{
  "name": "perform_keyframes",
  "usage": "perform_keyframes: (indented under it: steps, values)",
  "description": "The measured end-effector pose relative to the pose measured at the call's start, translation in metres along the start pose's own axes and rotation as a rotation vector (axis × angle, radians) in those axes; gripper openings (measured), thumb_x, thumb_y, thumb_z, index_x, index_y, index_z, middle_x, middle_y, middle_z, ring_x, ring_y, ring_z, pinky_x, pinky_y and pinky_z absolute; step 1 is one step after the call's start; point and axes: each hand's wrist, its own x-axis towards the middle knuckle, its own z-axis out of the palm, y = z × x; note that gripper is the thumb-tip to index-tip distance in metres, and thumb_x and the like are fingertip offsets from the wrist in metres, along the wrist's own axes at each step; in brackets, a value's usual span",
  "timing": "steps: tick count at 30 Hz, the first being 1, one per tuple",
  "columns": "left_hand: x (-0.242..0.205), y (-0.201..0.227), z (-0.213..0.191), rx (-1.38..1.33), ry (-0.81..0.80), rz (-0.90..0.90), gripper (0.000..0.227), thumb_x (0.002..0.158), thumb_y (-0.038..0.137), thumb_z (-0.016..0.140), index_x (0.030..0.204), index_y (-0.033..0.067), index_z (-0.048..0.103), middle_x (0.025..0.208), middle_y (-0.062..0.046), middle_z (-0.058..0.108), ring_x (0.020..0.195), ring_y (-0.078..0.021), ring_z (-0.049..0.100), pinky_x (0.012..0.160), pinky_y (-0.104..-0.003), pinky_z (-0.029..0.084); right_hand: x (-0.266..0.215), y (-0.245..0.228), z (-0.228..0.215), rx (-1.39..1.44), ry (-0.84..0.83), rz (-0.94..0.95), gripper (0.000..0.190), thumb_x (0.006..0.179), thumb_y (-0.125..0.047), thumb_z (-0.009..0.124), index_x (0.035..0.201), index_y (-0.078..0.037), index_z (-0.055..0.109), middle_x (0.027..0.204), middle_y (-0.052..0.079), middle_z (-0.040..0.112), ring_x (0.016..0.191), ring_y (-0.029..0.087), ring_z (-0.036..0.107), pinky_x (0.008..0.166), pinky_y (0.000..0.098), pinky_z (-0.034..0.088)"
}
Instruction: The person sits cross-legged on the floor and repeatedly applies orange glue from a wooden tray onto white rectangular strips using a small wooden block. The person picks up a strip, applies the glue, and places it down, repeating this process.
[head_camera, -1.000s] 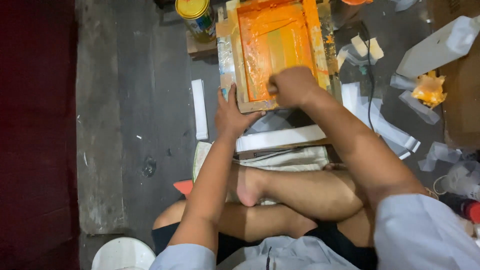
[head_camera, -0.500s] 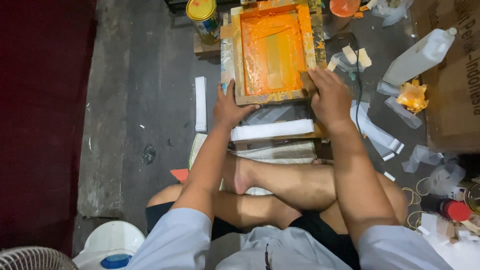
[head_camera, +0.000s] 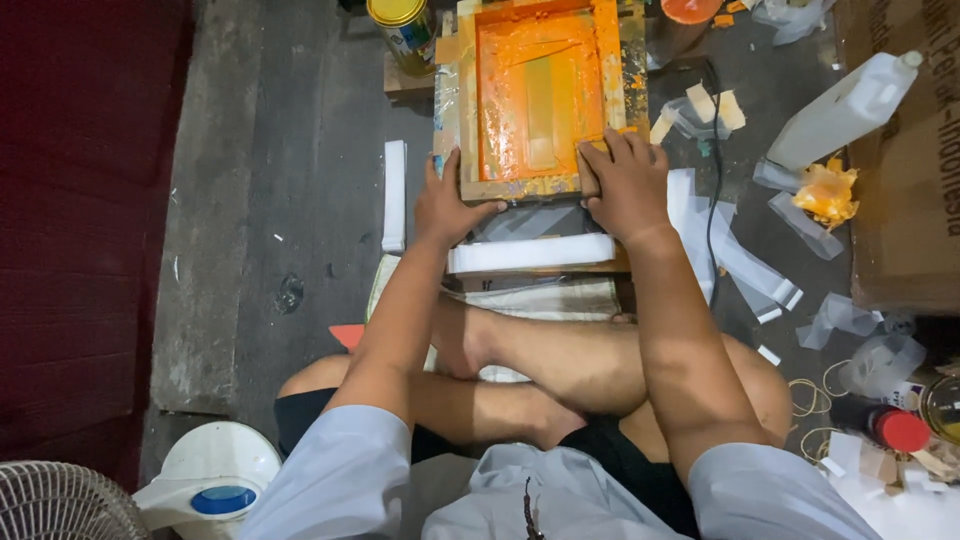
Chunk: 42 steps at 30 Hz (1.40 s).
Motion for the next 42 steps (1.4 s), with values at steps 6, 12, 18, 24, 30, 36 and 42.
perform_keyframes:
  steps: [6, 12, 18, 24, 30, 36, 42]
  values:
    - [-0.001, -0.002, 0.001, 0.006, 0.014, 0.013, 0.12, 0.07, 0.068, 0.09, 0.163, 0.026, 0.027, 0.167, -0.024, 0.015, 0.144, -0.0505, 0.042, 0.113, -0.059, 0.043, 0.0, 0.009, 0.01, 0.007, 0.211, -0.094, 0.068, 0.08, -0.015, 0.085, 0.145, -0.015, 0.062, 0.148, 0.017, 0.052, 0.141, 0.037, 0.038, 0.115, 0.063, 0.022]
    - [0.009, -0.013, 0.01, -0.037, 0.029, -0.016, 0.112, 0.075, 0.068, 0.087, 0.162, 0.029, 0.03, 0.167, -0.022, 0.018, 0.143, -0.049, 0.045, 0.112, -0.058, 0.044, -0.004, 0.009, 0.006, 0.053, 0.422, -0.17, 0.061, 0.078, -0.017, 0.093, 0.135, -0.014, 0.071, 0.136, 0.015, 0.06, 0.135, 0.037, 0.046, 0.115, 0.063, 0.024]
    - [0.009, -0.01, 0.004, -0.076, -0.012, -0.047, 0.119, 0.068, 0.061, 0.094, 0.163, 0.0301, 0.029, 0.17, -0.02, 0.013, 0.149, -0.045, 0.038, 0.118, -0.056, 0.038, -0.005, 0.003, 0.002, 0.072, 0.535, -0.221, 0.052, 0.079, -0.005, 0.09, 0.127, -0.014, 0.074, 0.127, 0.009, 0.062, 0.132, 0.036, 0.048, 0.114, 0.0636, 0.025]
    - [0.024, -0.026, 0.009, -0.156, -0.068, -0.086, 0.116, 0.066, 0.066, 0.095, 0.161, 0.0399, 0.033, 0.173, -0.01, 0.006, 0.152, -0.0387, 0.034, 0.118, -0.053, 0.038, -0.004, -0.002, -0.012, 0.158, 0.661, -0.234, 0.048, 0.081, -0.015, 0.093, 0.125, -0.012, 0.074, 0.129, 0.009, 0.062, 0.134, 0.037, 0.046, 0.113, 0.0658, 0.026]
    - [-0.031, 0.064, -0.006, 0.244, -0.029, -0.011, 0.052, 0.093, 0.044, 0.068, 0.137, 0.0174, 0.061, 0.15, -0.016, 0.047, 0.144, -0.0354, 0.038, 0.124, -0.059, 0.013, 0.001, -0.009, -0.018, 0.0, 0.794, -0.154, 0.061, 0.098, -0.024, 0.096, 0.147, -0.016, 0.062, 0.158, 0.015, 0.045, 0.147, 0.043, 0.035, 0.116, 0.0654, 0.037]
    - [-0.008, 0.054, 0.057, 0.615, -0.087, 0.513, 0.064, 0.089, 0.027, 0.066, 0.149, 0.0177, 0.046, 0.159, -0.008, 0.044, 0.143, -0.0368, 0.042, 0.116, -0.053, 0.033, 0.001, -0.009, -0.017, -0.03, 0.788, -0.127, 0.07, 0.099, -0.027, 0.096, 0.155, -0.019, 0.055, 0.162, 0.016, 0.037, 0.15, 0.043, 0.033, 0.118, 0.0644, 0.039]
    - [0.006, 0.043, 0.085, 0.777, -0.114, 0.583, 0.041, 0.091, 0.015, 0.064, 0.132, 0.0133, 0.069, 0.136, -0.012, 0.067, 0.124, -0.0343, 0.065, 0.1, -0.052, 0.052, 0.001, -0.011, -0.02, 0.168, 0.703, -0.133, 0.083, 0.078, -0.016, 0.099, 0.151, -0.015, 0.058, 0.155, 0.02, 0.04, 0.145, 0.051, 0.03, 0.112, 0.0703, 0.027]
